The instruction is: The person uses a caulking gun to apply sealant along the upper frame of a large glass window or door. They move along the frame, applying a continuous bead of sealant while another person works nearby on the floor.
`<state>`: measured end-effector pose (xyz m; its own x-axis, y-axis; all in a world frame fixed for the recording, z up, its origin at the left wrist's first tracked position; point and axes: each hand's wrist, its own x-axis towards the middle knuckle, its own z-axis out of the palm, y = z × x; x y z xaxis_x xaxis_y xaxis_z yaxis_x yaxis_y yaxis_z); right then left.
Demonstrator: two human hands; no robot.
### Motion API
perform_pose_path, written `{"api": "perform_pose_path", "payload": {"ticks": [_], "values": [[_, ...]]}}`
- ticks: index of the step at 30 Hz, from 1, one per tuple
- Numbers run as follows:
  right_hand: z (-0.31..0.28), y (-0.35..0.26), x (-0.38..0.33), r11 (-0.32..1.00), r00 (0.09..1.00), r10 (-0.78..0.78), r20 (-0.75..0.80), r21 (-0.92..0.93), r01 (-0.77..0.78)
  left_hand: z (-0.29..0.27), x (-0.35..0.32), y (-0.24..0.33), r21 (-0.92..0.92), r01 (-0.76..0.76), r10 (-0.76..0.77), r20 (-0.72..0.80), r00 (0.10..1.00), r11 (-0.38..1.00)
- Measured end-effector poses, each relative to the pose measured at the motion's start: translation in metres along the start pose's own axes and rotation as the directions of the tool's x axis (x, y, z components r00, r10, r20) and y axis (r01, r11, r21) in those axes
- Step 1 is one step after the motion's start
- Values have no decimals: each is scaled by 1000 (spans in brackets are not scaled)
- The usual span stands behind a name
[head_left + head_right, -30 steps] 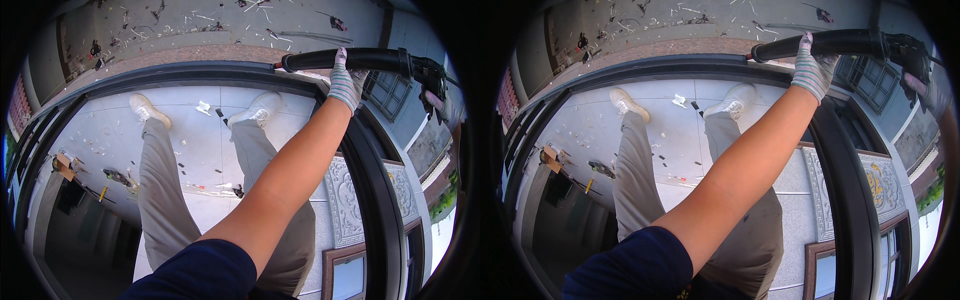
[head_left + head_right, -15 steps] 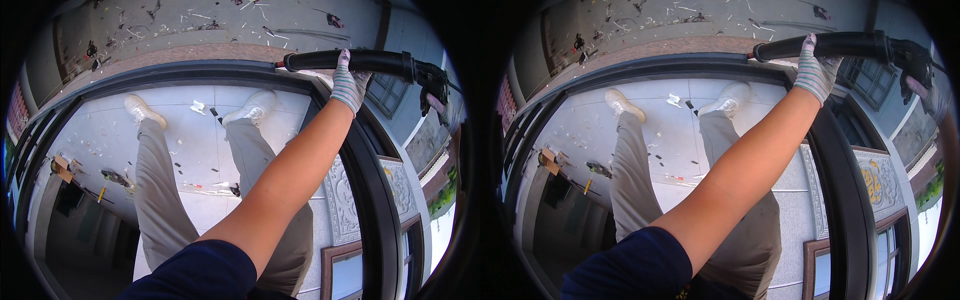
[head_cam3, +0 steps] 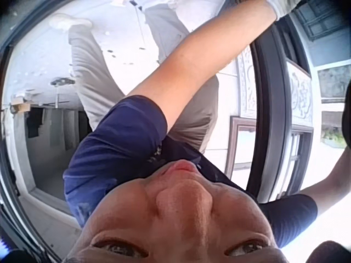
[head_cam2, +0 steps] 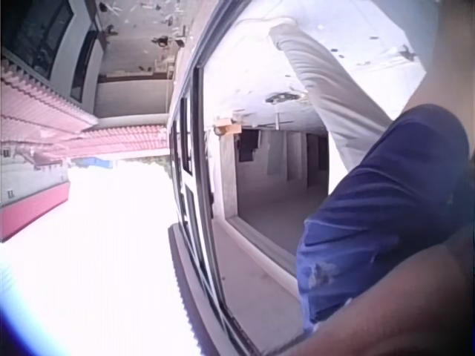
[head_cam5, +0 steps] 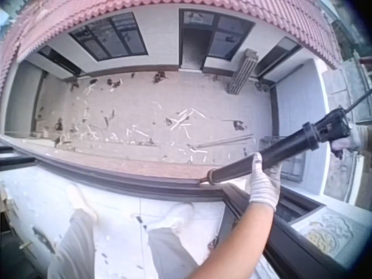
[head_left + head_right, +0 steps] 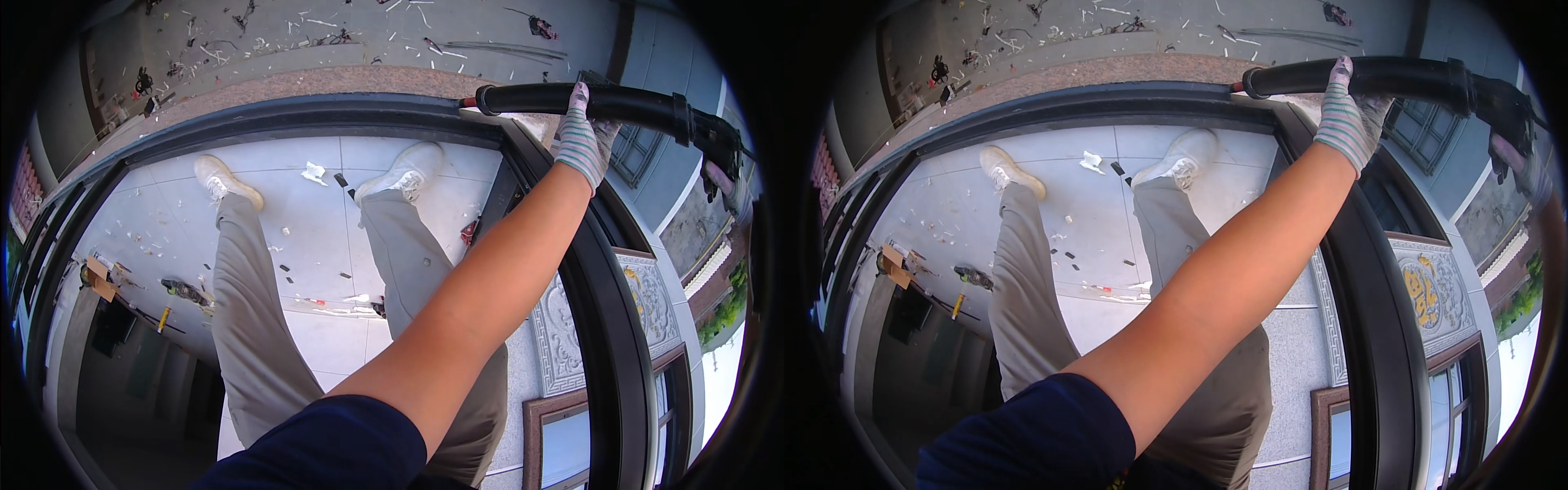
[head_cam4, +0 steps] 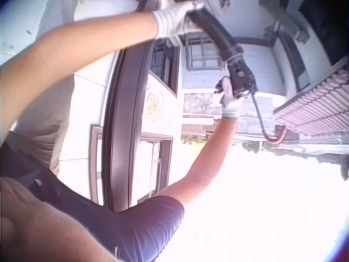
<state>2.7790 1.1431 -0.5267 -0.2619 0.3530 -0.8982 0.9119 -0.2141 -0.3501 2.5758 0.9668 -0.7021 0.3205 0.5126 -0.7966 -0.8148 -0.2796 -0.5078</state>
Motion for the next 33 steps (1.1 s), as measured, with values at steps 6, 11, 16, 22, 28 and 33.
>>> {"api": "perform_pose_path", "payload": {"ticks": [6,11,16,22,28,33], "values": [[-11,20,-10,999,1000,27,-6,39,-27,1,-1,-14,-1,8,-8,-48,999,1000],[19,-33,-25,995,996,68,-58,81,-63,2,-5,-5,-6,13,-14,-89,996,1000],[12,-34,-50,870,952,34,305,459,-179,3,-23,-7,-7,21,-22,-119,993,1000],[17,-39,-86,952,997,59,51,297,-71,6,-28,-2,-4,35,-35,-163,986,999],[50,-96,-88,895,990,108,89,425,-136,14,-40,17,-4,73,-73,-134,988,997],[65,-145,-81,800,904,413,109,432,-417,-2,-36,48,136,250,-236,-112,965,959]]}}
